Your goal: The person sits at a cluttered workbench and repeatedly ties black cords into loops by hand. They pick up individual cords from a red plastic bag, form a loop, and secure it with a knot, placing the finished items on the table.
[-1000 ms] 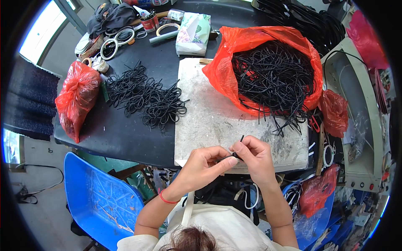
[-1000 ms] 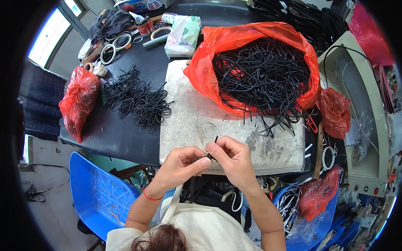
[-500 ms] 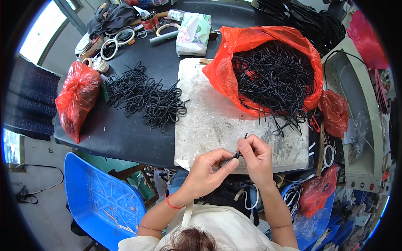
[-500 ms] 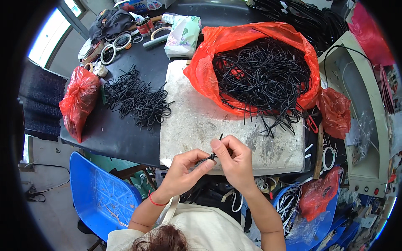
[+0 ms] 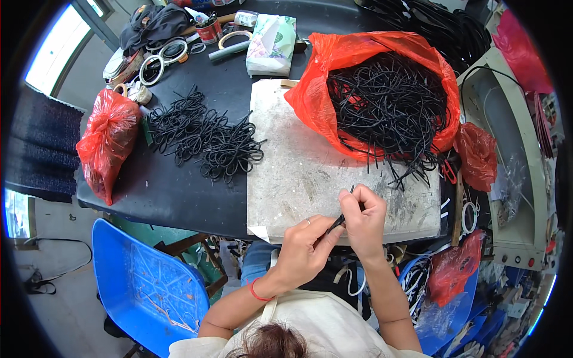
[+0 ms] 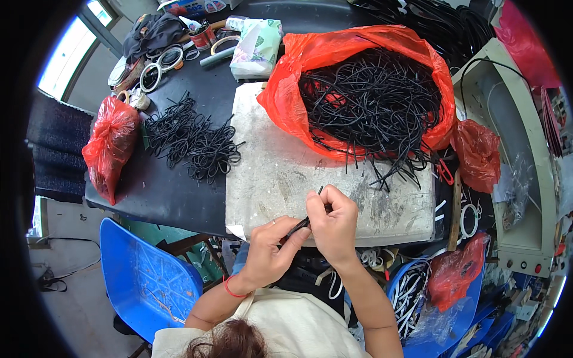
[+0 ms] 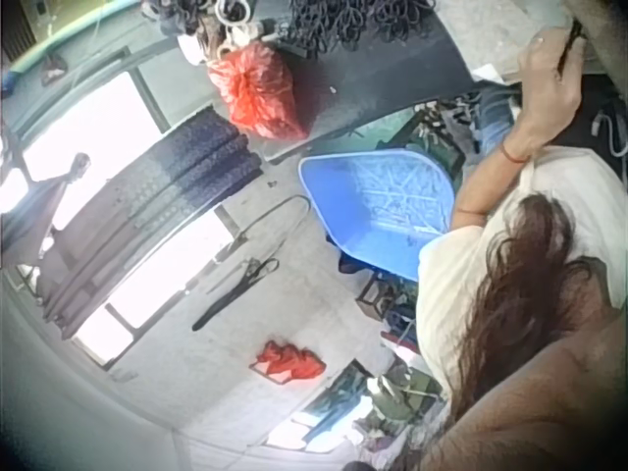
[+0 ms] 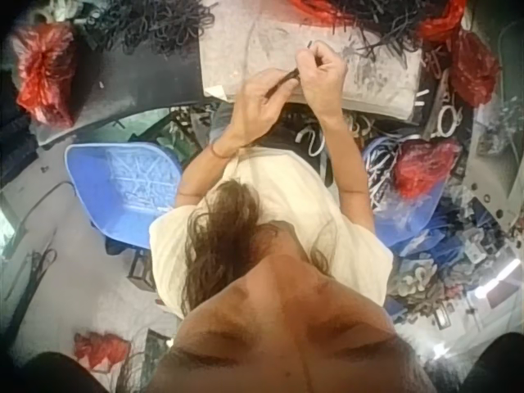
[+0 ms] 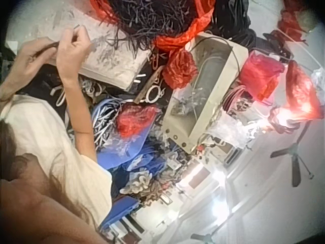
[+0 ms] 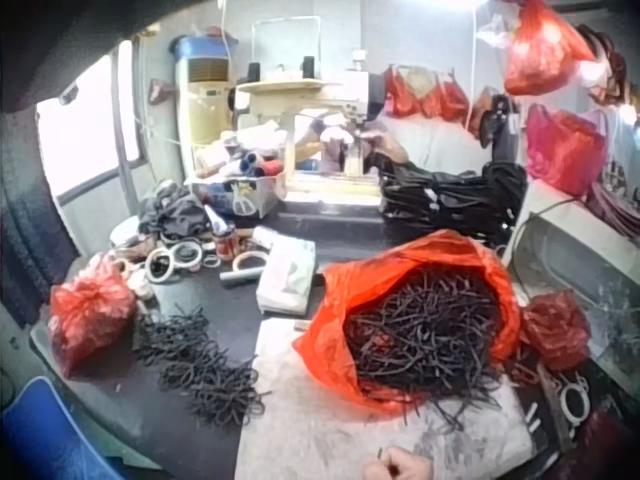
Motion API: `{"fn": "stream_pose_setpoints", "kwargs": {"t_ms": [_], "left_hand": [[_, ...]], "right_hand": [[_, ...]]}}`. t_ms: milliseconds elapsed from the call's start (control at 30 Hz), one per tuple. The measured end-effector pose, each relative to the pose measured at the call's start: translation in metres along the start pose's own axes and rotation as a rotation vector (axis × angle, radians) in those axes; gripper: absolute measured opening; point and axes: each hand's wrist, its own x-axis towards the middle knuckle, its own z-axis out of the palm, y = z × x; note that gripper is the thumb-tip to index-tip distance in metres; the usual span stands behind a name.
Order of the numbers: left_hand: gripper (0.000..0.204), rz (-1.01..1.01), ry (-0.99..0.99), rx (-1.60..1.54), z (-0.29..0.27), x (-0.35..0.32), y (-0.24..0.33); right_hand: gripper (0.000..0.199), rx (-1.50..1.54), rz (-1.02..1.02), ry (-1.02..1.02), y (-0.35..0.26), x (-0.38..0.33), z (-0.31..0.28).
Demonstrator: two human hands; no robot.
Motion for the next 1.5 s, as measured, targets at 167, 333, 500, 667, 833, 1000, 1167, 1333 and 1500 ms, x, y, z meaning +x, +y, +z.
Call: {"fn": "stream_pose_setpoints", "kwargs": {"t_ms": [167, 333, 500, 667, 833, 1000, 1167, 1333, 1500], "left_hand": [[0.017, -0.292, -0.071, -0.392, -0.013, 0.008, -0.001], [0.021, -0.289, -0.109, -0.478, -0.026, 0.009, -0.013], [0.020, -0.251, 0.079, -0.499, -0.018, 0.007, -0.010], [0.019, -0.302, 0.136, -0.462, -0.012, 0.003, -0.007], [0.020, -0.344, 0.185, -0.538, -0.008, 0.001, -0.004], [0.022, -0.393, 0.182, -0.679, -0.009, 0.002, -0.004], [0.023, -0.300, 0.267, -0.765, -0.003, 0.009, 0.000], [0.023, -0.300, 0.169, -0.805, -0.021, 0.024, 0.004], [0.020, -0.320, -0.106, -0.663, -0.038, 0.025, 0.011]], "right_hand": [[0.023, 0.133, 0.102, -0.132, -0.020, 0.004, -0.003], [0.013, 0.209, 0.176, -0.322, -0.019, -0.004, -0.012], [0.012, 0.157, 0.187, -0.345, -0.023, -0.012, -0.011], [0.012, 0.196, 0.117, -0.310, -0.021, -0.020, -0.006], [0.013, 0.206, 0.111, -0.357, -0.020, -0.019, -0.007], [0.015, 0.209, 0.109, -0.394, -0.022, -0.017, -0.007], [0.014, 0.414, 0.254, -0.308, -0.024, -0.018, 0.001], [0.014, 0.397, 0.194, -0.221, -0.028, -0.023, 0.008], [0.015, -0.024, -0.182, -0.132, -0.036, -0.004, -0.005]]}}
